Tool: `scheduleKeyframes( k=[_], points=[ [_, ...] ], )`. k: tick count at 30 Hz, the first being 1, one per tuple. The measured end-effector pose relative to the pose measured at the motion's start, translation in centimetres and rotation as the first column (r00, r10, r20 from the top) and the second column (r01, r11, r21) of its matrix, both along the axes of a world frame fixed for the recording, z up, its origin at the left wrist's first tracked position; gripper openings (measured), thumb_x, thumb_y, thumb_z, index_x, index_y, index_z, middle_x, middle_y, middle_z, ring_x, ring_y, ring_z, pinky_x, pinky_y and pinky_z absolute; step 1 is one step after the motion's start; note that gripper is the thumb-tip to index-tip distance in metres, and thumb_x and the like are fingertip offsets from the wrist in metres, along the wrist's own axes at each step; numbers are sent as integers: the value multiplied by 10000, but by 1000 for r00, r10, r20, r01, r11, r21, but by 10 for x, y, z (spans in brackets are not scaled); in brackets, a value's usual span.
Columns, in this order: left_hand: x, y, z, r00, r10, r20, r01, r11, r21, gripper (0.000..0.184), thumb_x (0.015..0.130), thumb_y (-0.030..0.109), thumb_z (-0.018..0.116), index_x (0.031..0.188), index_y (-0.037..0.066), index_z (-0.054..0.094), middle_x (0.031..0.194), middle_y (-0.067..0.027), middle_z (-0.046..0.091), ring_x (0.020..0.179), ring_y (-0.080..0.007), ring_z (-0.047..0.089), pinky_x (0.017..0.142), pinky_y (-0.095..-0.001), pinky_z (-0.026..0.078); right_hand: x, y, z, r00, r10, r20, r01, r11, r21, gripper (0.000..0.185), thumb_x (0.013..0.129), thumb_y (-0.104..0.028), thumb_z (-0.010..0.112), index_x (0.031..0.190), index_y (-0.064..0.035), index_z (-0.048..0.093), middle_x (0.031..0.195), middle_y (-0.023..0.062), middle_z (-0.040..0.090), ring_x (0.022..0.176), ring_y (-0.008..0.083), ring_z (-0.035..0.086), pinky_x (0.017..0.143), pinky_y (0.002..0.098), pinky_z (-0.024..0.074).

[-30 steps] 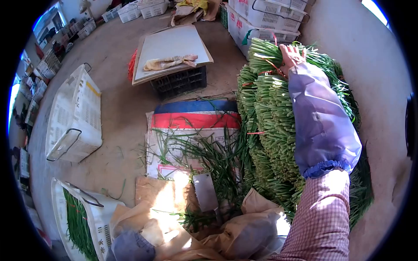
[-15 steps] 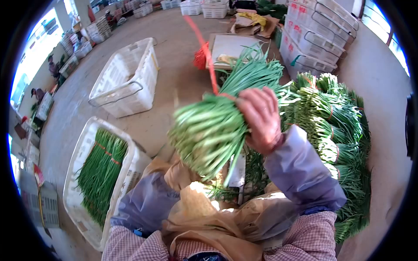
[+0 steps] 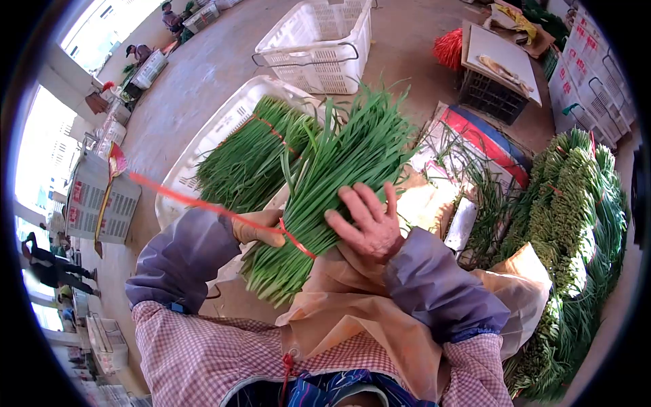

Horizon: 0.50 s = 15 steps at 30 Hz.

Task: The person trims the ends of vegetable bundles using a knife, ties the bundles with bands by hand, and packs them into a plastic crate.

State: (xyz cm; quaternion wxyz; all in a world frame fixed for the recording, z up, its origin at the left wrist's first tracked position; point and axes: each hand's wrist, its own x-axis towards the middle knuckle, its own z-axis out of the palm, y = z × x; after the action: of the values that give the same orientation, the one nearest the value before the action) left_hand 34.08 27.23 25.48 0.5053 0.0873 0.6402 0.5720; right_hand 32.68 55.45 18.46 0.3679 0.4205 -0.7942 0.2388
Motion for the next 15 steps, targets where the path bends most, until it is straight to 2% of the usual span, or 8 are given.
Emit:
scheduleKeyframes(
  k=[2, 4, 6, 8, 10, 12, 14, 15],
  points=[
    [-2, -8, -8, 957, -219, -188, 190, 968, -162, 1072, 674, 614, 810, 1418, -34, 391, 1309, -132, 565, 1168, -218, 546, 1006, -341, 425, -4, 15, -6, 982, -117, 145, 107, 992, 73, 492, 781, -229, 594, 1271, -246, 561, 1358, 145, 484, 1257, 348, 471, 1067, 673, 249],
    [4, -4, -5, 946, -246, -209, 200, 955, -221, 972, 727, 526, 817, 1397, -46, 405, 1284, -144, 575, 1173, -218, 528, 996, -333, 410, -8, 26, -12, 949, -202, 242, 160, 970, 180, 506, 785, -216, 607, 1287, -211, 540, 1331, 169, 489, 1256, 372, 458, 1054, 698, 242],
    [4, -1, -7, 925, -293, -240, 224, 934, -277, 911, 755, 465, 822, 1391, -43, 412, 1273, -142, 580, 1160, -209, 535, 987, -330, 417, -11, 27, -29, 944, -206, 259, 171, 973, 153, 476, 815, -186, 602, 1282, -174, 513, 1345, 167, 490, 1284, 367, 432, 1061, 725, 200],
    [-4, 2, 2, 945, -281, -166, 229, 934, -276, 850, 787, 346, 823, 1404, -45, 388, 1262, -146, 584, 1155, -213, 544, 994, -335, 427, -11, 31, -33, 922, -274, 274, 215, 950, 227, 409, 879, -216, 561, 1281, -161, 507, 1346, 168, 495, 1293, 370, 424, 1085, 683, 211],
    [-9, 16, 10, 979, -164, -120, 129, 958, -256, 888, 781, 321, 825, 1434, -47, 349, 1242, -164, 596, 1163, -242, 557, 1009, -343, 429, -13, 33, -59, 640, 242, 730, 2, 949, -316, 389, 939, -248, 507, 1312, -138, 490, 1366, 162, 491, 1283, 375, 437, 1091, 642, 257],
    [-13, 32, 14, 948, -97, -303, 33, 977, -209, 895, 777, 272, 825, 1457, -33, 329, 1276, -184, 581, 1199, -254, 544, 1045, -357, 411, -10, 34, -79, 346, 573, 743, 19, 787, -616, 394, 982, -271, 467, 1340, -106, 476, 1380, 156, 492, 1259, 358, 468, 1076, 594, 321],
    [-20, 52, 13, 927, -44, -372, -4, 992, -129, 893, 762, 286, 825, 1454, -25, 354, 1346, -221, 531, 1280, -279, 491, 1085, -381, 375, -9, 34, -83, 258, 652, 713, 17, 735, -678, 420, 1007, -287, 441, 1363, -66, 464, 1388, 151, 500, 1219, 318, 517, 1040, 541, 402],
    [-20, 61, 16, 810, -35, -586, -60, 988, -143, 875, 757, 279, 815, 1449, -21, 371, 1390, -234, 479, 1319, -291, 436, 1102, -386, 345, -9, 33, -79, 227, 672, 705, -3, 724, -689, 420, 1013, -287, 436, 1363, -57, 466, 1378, 152, 511, 1203, 304, 534, 1030, 519, 426]
  ],
)
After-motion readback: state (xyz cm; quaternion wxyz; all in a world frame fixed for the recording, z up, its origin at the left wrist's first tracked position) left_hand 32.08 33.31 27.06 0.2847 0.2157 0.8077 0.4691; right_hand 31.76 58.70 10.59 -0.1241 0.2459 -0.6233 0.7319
